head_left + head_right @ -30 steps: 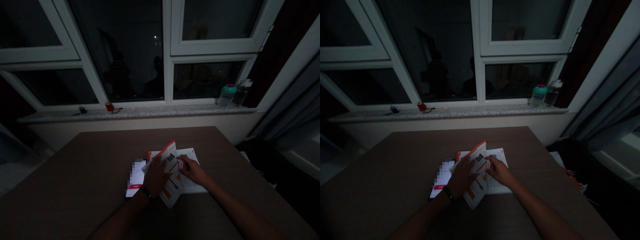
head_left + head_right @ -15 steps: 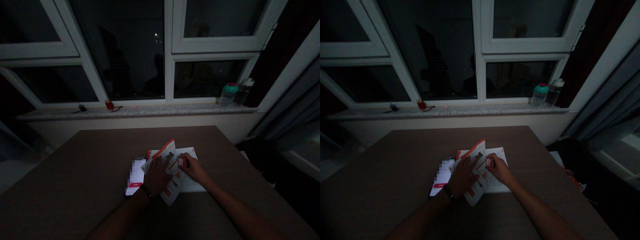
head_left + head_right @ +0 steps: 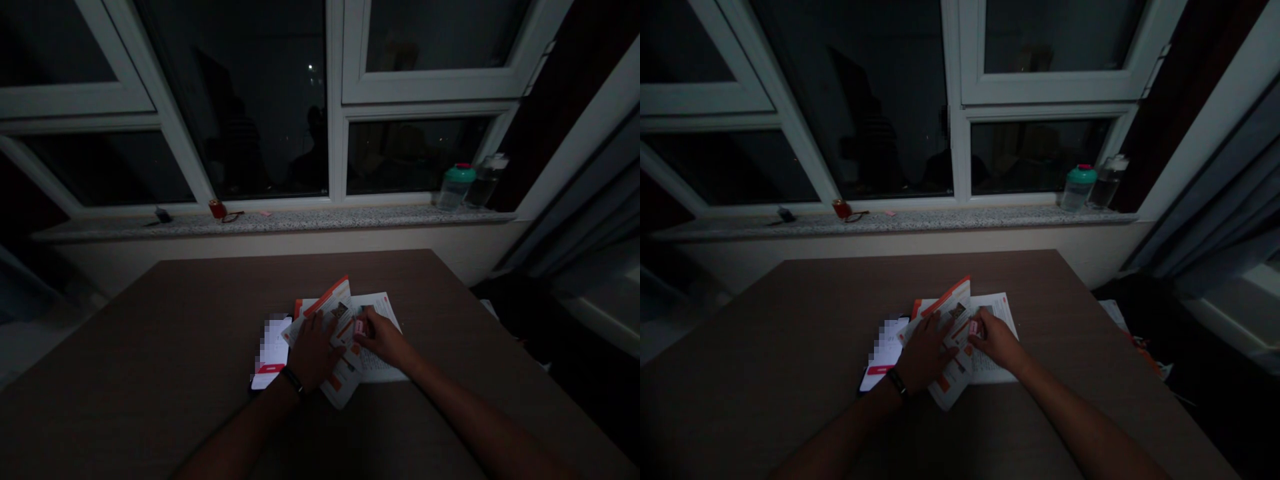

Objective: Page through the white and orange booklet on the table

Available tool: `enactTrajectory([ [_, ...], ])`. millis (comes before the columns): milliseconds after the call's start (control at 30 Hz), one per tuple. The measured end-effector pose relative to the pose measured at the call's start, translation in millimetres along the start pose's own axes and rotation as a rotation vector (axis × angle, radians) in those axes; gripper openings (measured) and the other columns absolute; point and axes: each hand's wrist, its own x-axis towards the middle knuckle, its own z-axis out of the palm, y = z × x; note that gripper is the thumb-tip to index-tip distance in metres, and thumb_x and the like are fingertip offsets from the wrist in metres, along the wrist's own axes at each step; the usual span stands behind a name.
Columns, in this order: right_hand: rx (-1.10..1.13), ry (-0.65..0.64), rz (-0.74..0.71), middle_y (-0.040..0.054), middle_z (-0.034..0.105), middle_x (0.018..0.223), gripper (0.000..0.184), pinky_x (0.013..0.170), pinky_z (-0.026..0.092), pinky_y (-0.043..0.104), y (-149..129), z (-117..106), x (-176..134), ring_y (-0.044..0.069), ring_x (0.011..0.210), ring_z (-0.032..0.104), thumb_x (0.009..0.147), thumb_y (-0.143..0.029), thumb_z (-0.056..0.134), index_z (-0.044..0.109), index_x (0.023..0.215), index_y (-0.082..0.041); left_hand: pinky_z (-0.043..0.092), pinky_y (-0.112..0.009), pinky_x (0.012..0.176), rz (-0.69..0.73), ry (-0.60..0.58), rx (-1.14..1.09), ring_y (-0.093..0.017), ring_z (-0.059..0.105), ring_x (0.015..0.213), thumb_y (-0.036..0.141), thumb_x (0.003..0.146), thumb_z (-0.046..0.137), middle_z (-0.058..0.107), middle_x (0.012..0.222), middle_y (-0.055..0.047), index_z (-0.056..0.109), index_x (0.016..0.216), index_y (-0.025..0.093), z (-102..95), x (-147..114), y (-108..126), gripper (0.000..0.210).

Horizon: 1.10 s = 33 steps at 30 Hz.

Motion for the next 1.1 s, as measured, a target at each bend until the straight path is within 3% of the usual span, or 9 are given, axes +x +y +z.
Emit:
enactTrajectory([
  [333,0.007,-0.179,-0.050,-0.0029,0.059,0.076,0.027,0.057,0.036,0.023,-1,-7,-10,0.014,0.066,0.054,0.078,-0.032,0.070,0.047,0.090,-0.022,0.027,-0.054,0.113,0.004,0.007,-0.004,-0.035,0.028,0.140,0.049,0.090,0.057,0.035,0.153,-0.010,0.043,0.144,0.025,4.7,0,-4,0.061],
  [533,0.013,-0.267,-0.120,-0.0017,0.060,0.084,0.029,0.060,0.038,0.022,-5,-11,-16,0.014,0.072,0.055,0.074,-0.024,0.071,0.048,0.090,-0.022,0.026,-0.054,0.114,0.010,-0.002,0.004,-0.034,0.027,0.141,0.048,0.092,0.056,0.036,0.153,-0.011,0.038,0.148,0.024,0.8,0,-1,0.063],
  [633,0.028,-0.261,-0.110,-0.0021,0.060,0.082,0.027,0.059,0.037,0.022,-5,-11,-15,0.014,0.070,0.055,0.074,-0.025,0.071,0.049,0.089,-0.021,0.027,-0.055,0.113,0.009,0.011,0.010,-0.036,0.026,0.142,0.052,0.090,0.057,0.034,0.154,-0.012,0.037,0.148,0.025,2.3,-1,0,0.068],
  [867,0.023,-0.090,-0.014,-0.0039,0.057,0.072,0.025,0.055,0.035,0.023,0,-3,-7,0.013,0.063,0.052,0.078,-0.032,0.070,0.049,0.089,-0.021,0.027,-0.060,0.111,-0.006,0.032,0.017,-0.042,0.023,0.142,0.059,0.085,0.061,0.029,0.156,-0.013,0.041,0.146,0.025,8.6,0,-3,0.074],
  [1100,-0.007,-0.239,-0.097,-0.0026,0.061,0.079,0.026,0.058,0.037,0.022,-9,-10,-14,0.014,0.068,0.055,0.075,-0.025,0.069,0.047,0.089,-0.022,0.026,-0.060,0.112,-0.017,0.031,0.008,-0.042,0.022,0.142,0.060,0.085,0.060,0.027,0.157,-0.013,0.039,0.148,0.026,9.6,0,-3,0.075],
])
